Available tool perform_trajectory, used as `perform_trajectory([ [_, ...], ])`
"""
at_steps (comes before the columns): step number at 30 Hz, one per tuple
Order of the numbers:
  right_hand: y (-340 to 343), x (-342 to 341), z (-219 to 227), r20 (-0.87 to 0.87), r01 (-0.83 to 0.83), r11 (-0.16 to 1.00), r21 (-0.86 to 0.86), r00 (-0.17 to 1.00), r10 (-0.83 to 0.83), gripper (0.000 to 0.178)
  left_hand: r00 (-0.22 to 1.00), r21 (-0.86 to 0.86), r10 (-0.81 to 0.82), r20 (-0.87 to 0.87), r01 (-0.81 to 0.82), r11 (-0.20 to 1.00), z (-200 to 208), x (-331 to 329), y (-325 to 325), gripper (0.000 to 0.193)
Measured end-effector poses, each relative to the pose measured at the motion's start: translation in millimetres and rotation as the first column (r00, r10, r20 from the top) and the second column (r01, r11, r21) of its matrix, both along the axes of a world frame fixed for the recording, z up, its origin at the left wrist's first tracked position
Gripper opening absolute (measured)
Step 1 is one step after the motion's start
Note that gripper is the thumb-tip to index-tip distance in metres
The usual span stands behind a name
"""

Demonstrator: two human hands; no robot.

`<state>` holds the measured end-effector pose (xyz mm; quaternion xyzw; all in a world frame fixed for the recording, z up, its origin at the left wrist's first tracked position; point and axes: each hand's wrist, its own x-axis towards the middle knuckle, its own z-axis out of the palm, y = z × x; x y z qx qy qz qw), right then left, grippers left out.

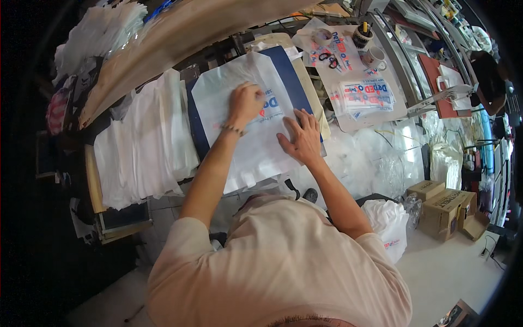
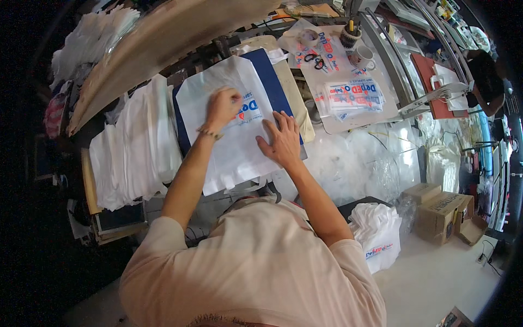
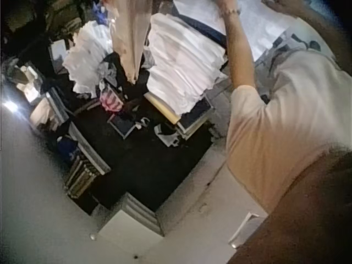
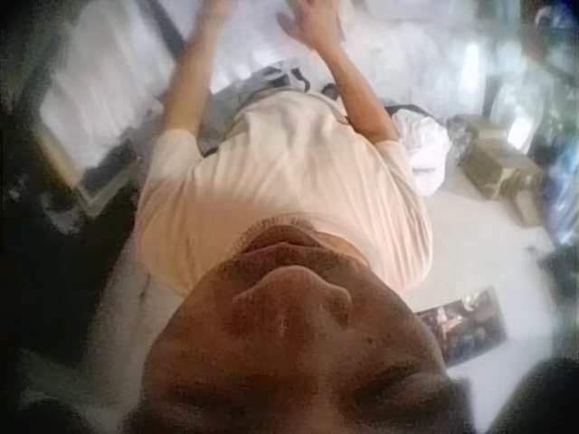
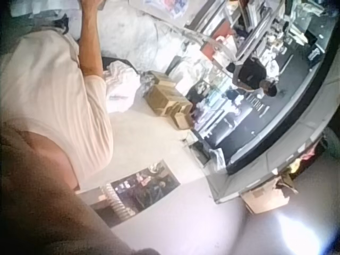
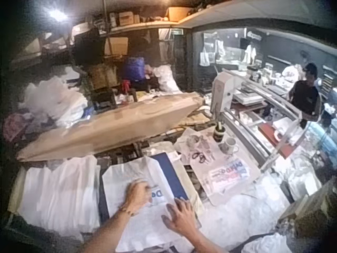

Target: The person prepares graphics for printing by cutting out designs from a large sheet with scissors, then places the cutouts onto white tote bags and uses a heat press machine to transfer the designs. They repeat this process for multiple bags, smoothing the graphics by hand before pressing and stacking the finished items.

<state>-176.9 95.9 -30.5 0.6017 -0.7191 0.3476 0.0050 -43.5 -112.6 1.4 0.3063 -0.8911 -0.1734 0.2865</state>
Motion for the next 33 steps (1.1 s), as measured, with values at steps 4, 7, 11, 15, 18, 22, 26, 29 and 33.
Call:
perform_trajectory([
  [4, -1, -2, 0, 0.038, 0.03, 1.0, 0.003, 0.999, -0.03, 0.059, 0.993, 0.282, 0.1, 0.07, -0.116, 0.953, -23, -31, -6, 0.012],
  [7, -2, -2, -2, 0.052, 0.033, 0.999, -0.023, 0.998, -0.032, 0.064, 0.975, 0.226, 0.218, 0.049, -0.224, 0.948, -24, -21, -7, 0.013],
  [11, 0, -2, -1, 0.07, 0.018, 1.0, -0.018, 0.997, -0.016, 0.065, 0.99, 0.163, -0.136, -0.022, 0.138, 0.977, -27, -9, 22, 0.015],
  [15, 1, -8, -9, 0.104, 0.001, 0.998, -0.069, 0.995, 0.007, 0.062, 0.987, 0.007, -0.155, 0.049, 0.154, 0.988, -4, 6, 49, 0.017],
  [18, 2, -10, -7, 0.102, 0.012, 0.998, -0.068, 0.995, -0.005, 0.06, 0.956, -0.022, -0.289, 0.049, 0.29, 0.957, -6, 12, 63, 0.017],
  [22, 0, -4, -5, 0.1, 0.017, 0.998, -0.057, 0.995, -0.011, 0.057, 0.993, 0.044, -0.113, -0.025, 0.114, 0.993, -25, 18, 57, 0.012],
  [26, 1, -5, -3, 0.088, 0.022, 0.998, -0.054, 0.996, -0.017, 0.053, 0.983, 0.095, -0.183, 0.015, 0.181, 0.979, -28, 18, 50, 0.011],
  [29, 0, -5, -1, 0.077, 0.026, 0.999, -0.039, 0.997, -0.023, 0.05, 0.997, 0.294, 0.041, -0.062, -0.021, 0.956, -32, 19, 34, 0.013],
  [33, -2, -3, -3, 0.055, 0.025, 0.999, -0.046, 0.998, -0.023, 0.048, 0.982, 0.253, 0.174, -0.078, -0.149, 0.956, -41, 28, 11, 0.014],
])
